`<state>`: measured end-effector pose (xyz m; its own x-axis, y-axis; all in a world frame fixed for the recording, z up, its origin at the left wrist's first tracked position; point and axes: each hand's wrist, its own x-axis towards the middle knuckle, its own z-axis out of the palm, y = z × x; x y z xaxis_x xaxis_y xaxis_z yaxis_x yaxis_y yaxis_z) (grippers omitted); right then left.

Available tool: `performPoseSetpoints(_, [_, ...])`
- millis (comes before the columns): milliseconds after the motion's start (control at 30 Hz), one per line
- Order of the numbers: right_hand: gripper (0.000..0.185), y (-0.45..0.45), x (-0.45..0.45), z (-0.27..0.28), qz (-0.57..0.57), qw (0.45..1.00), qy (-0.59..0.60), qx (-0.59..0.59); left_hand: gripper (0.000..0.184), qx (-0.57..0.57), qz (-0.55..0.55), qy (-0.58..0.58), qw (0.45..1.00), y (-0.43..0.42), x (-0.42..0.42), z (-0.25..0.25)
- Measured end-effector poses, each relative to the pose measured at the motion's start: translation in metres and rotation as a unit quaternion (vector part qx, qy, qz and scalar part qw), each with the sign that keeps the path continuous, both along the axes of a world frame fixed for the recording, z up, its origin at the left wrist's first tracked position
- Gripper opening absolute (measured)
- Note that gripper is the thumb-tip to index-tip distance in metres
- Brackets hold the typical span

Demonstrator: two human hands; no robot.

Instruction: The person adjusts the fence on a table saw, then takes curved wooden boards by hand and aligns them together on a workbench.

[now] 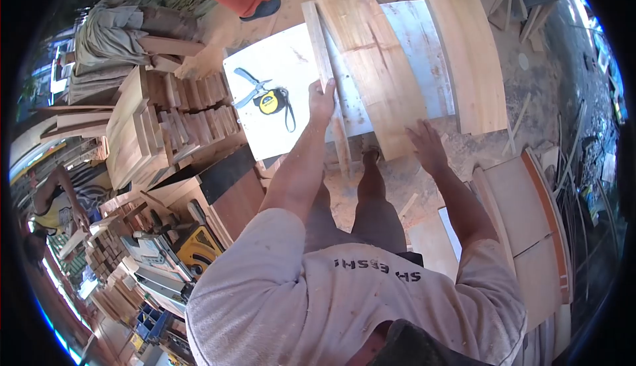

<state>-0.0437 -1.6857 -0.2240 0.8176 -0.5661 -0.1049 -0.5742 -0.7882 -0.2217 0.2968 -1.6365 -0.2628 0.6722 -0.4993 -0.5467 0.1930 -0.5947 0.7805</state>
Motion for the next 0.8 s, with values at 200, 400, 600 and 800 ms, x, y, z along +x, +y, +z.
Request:
performPoseSetpoints(200, [0.067,-0.011,0.039,0.01,-0.124,0.978,-0.142,0.086,0.053,0.07,0.005,-0.274,0.959,0.015,-0.005,-0.003])
performPoseSetpoints(400, [0.075,-0.039,0.083,-0.01,-0.162,0.967,-0.183,0.078,0.054,0.016,-0.091,-0.291,0.952,0.034,-0.003,0.007])
performPoseSetpoints(600, [0.091,-0.041,0.122,-0.003,-0.235,0.967,-0.068,0.067,0.05,0.094,-0.062,-0.148,0.983,0.038,0.0,0.023])
performPoseSetpoints(800, [0.104,-0.077,0.132,-0.019,-0.319,0.926,-0.07,0.191,0.071,-0.001,-0.153,-0.129,0.98,0.032,-0.004,-0.023])
